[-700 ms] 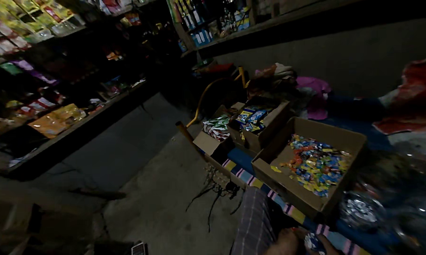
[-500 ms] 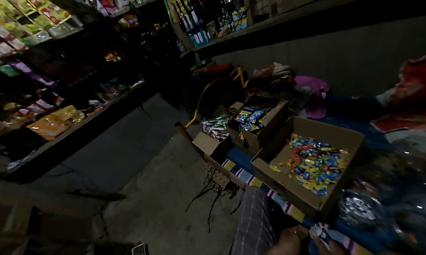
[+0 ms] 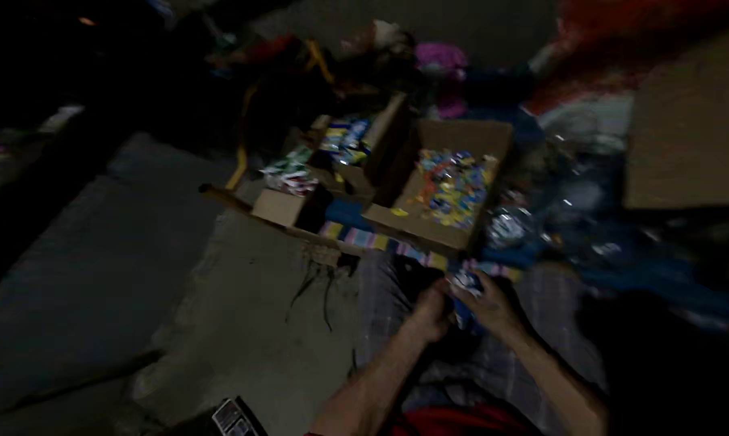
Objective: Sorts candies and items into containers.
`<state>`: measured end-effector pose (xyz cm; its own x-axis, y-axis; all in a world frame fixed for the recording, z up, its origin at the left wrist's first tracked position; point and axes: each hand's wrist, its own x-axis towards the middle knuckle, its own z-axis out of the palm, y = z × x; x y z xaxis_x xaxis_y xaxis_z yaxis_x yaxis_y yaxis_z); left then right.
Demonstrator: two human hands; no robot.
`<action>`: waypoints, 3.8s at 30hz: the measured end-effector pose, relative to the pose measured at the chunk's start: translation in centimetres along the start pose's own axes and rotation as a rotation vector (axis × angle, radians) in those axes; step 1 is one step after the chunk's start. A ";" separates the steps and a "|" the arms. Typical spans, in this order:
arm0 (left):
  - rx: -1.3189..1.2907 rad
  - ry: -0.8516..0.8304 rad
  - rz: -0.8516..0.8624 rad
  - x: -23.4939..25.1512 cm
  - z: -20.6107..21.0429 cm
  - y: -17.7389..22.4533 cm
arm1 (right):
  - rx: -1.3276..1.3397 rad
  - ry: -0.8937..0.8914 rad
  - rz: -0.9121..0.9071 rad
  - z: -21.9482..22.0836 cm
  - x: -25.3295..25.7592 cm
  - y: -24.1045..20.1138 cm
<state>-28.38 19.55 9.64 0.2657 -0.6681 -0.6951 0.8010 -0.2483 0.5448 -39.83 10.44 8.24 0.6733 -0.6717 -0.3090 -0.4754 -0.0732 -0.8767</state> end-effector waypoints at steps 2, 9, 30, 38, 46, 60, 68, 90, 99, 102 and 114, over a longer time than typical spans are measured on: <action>-0.013 -0.041 -0.013 -0.4 0.3 0.4 | -0.097 -0.030 -0.026 -1.2 0.1 -1.1; -0.064 -0.098 -0.007 -1.2 1.3 2.1 | -0.162 0.054 -0.401 -3.9 1.8 -2.5; -0.060 -0.059 0.215 -3.3 1.5 3.2 | -0.180 0.181 -0.323 -1.2 0.3 -6.1; -0.032 -0.040 0.173 -4.2 1.6 1.6 | -0.184 0.229 -0.391 -1.0 -1.3 -3.7; -0.279 -0.226 0.070 -2.9 1.6 4.1 | -0.250 0.177 -0.398 -2.5 -1.0 -5.2; -0.198 -0.419 0.248 -3.1 4.4 4.6 | -0.223 0.644 -0.510 -0.9 0.5 -8.8; -0.244 -0.291 0.285 -2.5 3.1 6.1 | -0.223 0.186 -0.557 0.8 -1.7 -7.5; -0.365 -0.300 0.214 -2.3 2.7 4.9 | -0.180 0.362 -0.381 1.0 -0.2 -9.3; -0.289 -0.172 0.128 -2.0 0.6 3.7 | -0.367 -0.116 -0.313 1.2 -1.2 -7.2; -0.303 -0.177 0.106 -1.6 0.8 2.7 | -0.452 -0.056 -0.284 1.1 -1.2 -6.7; -0.425 -0.418 0.250 0.3 -0.2 2.3 | -0.147 0.339 -0.420 1.0 0.2 -5.8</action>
<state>-26.34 18.89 10.60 0.3092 -0.9080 -0.2826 0.9072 0.1924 0.3741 -36.37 11.44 12.94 0.6134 -0.7605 0.2128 -0.2963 -0.4714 -0.8306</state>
